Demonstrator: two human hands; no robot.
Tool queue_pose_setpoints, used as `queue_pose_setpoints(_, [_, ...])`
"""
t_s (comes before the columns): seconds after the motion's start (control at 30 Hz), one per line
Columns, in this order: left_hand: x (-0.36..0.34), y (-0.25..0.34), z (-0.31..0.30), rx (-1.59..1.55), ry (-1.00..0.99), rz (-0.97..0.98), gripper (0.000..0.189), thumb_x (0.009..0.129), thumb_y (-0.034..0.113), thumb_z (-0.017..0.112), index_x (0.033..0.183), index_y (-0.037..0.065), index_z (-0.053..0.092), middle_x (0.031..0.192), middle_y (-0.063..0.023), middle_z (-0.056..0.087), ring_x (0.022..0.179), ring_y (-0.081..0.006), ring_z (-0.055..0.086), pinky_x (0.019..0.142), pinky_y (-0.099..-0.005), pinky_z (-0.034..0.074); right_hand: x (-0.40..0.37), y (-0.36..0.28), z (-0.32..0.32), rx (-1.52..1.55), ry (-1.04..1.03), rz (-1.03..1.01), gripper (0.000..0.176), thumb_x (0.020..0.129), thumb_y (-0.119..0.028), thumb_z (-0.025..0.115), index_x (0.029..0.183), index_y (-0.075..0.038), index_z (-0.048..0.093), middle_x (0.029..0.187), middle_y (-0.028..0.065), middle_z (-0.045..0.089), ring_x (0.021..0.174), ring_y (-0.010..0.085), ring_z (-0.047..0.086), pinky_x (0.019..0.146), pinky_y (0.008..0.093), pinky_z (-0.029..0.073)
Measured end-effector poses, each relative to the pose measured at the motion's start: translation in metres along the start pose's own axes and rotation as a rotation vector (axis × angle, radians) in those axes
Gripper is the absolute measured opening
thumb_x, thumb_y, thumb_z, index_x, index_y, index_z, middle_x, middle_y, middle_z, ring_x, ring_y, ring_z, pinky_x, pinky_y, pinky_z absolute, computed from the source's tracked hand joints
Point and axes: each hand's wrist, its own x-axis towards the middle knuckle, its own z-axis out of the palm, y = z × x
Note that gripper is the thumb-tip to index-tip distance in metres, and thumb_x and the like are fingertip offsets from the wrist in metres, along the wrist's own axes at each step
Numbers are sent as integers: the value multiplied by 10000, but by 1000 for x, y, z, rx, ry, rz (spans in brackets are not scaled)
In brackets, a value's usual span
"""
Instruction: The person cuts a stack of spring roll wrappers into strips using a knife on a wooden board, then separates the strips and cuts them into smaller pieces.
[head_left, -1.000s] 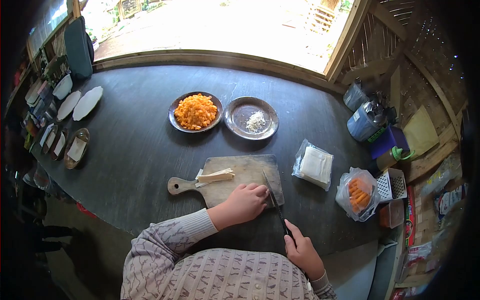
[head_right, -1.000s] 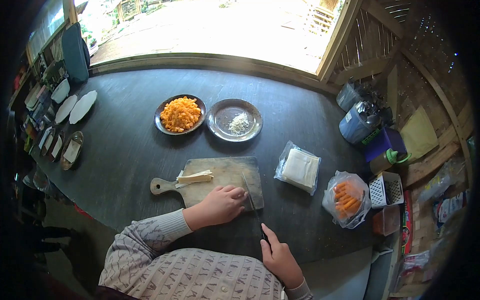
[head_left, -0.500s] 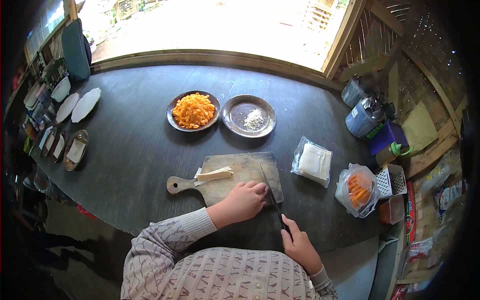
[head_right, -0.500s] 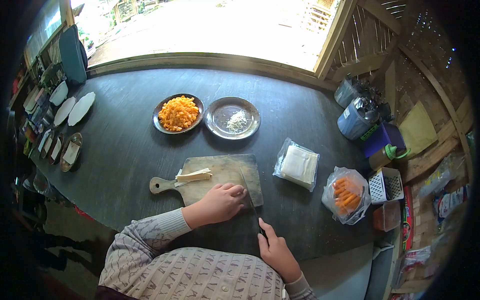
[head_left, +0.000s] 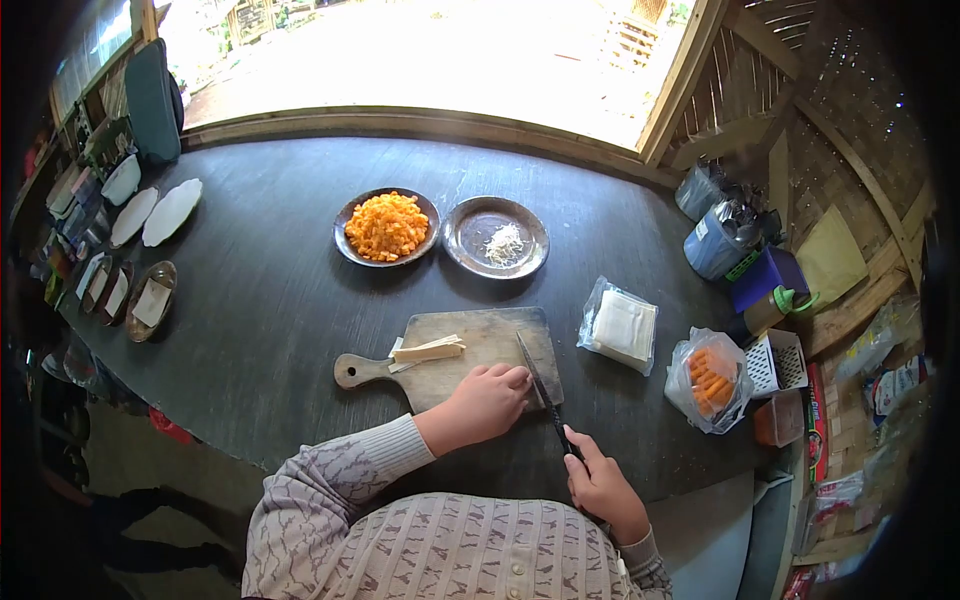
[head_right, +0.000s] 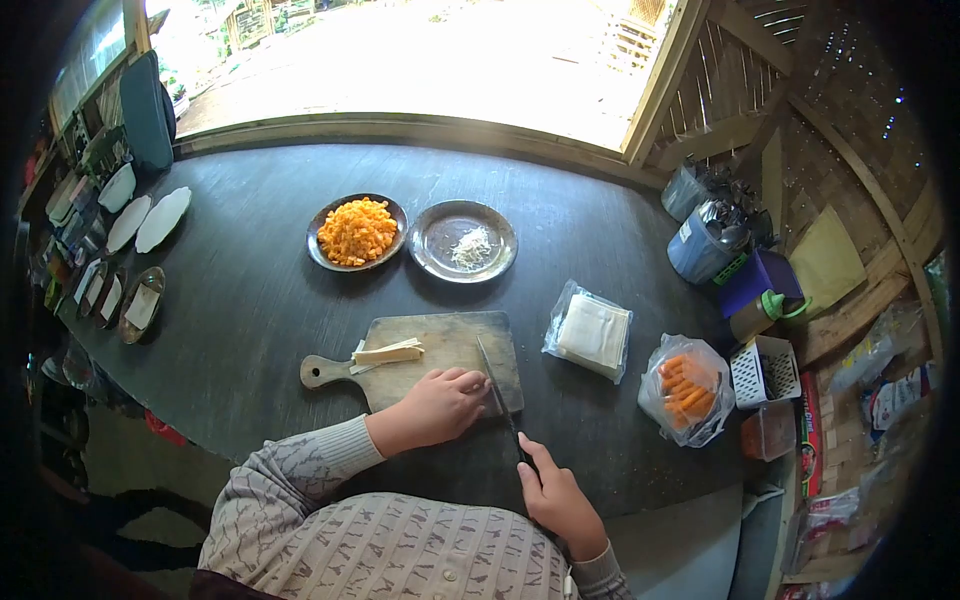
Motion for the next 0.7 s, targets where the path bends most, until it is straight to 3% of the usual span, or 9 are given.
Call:
queue_pose_setpoints(0.1, [0,1,0,7,-1,1,399,914,246,585,1242,20,593,1115,-54,578,1037,-215,575,859,-350,474,5,-10,12,-183,114,-174,414,976,-128,503,1382,-68,444,626,236,580,528,336,632,527,409,462])
queue_pose_setpoints(0.23, [0,2,-2,5,7,-2,398,913,250,588,1239,22,597,1117,-56,582,1036,-216,578,858,-350,476,17,1,17,-99,134,-184,408,978,-135,510,1376,-69,450,603,205,583,496,289,619,518,402,464])
queue_pose_setpoints(0.3, [-1,1,0,16,29,11,395,913,249,587,1238,24,600,1119,-55,583,1040,-215,580,860,-352,476,18,5,11,138,19,-28,424,999,-124,490,1414,-74,420,565,20,510,446,93,467,451,274,396])
queue_pose_setpoints(0.33, [0,1,0,19,34,11,395,913,249,587,1238,24,600,1119,-55,583,1040,-215,580,860,-352,476,16,4,8,135,21,-32,424,999,-124,490,1414,-74,420,565,20,510,446,93,467,451,274,396])
queue_pose_setpoints(0.4, [0,0,-1,13,-1,-2,399,915,253,587,1242,26,599,1119,-55,583,1049,-212,580,859,-350,475,9,-2,2,186,-21,81,429,984,-157,512,1400,-77,441,565,118,569,480,166,568,516,355,468])
queue_pose_setpoints(0.43, [-1,1,-1,12,1,-6,399,915,253,587,1242,26,599,1119,-55,583,1049,-212,580,859,-350,475,5,-3,1,184,-24,81,429,984,-157,512,1400,-77,441,565,118,569,480,166,568,516,355,468])
queue_pose_setpoints(0.63, [0,2,-1,21,6,0,383,912,251,586,1222,27,606,1125,-53,580,1051,-211,579,857,-349,473,-5,3,4,-7,9,13,431,971,-143,511,1391,-72,448,609,217,584,521,290,630,536,389,472])
queue_pose_setpoints(0.7, [0,3,-2,-4,-33,-18,387,907,249,589,1224,28,605,1128,-50,580,1054,-214,576,865,-349,470,-3,-1,12,-123,109,-113,424,968,-120,500,1385,-72,450,640,258,578,556,354,642,539,410,470])
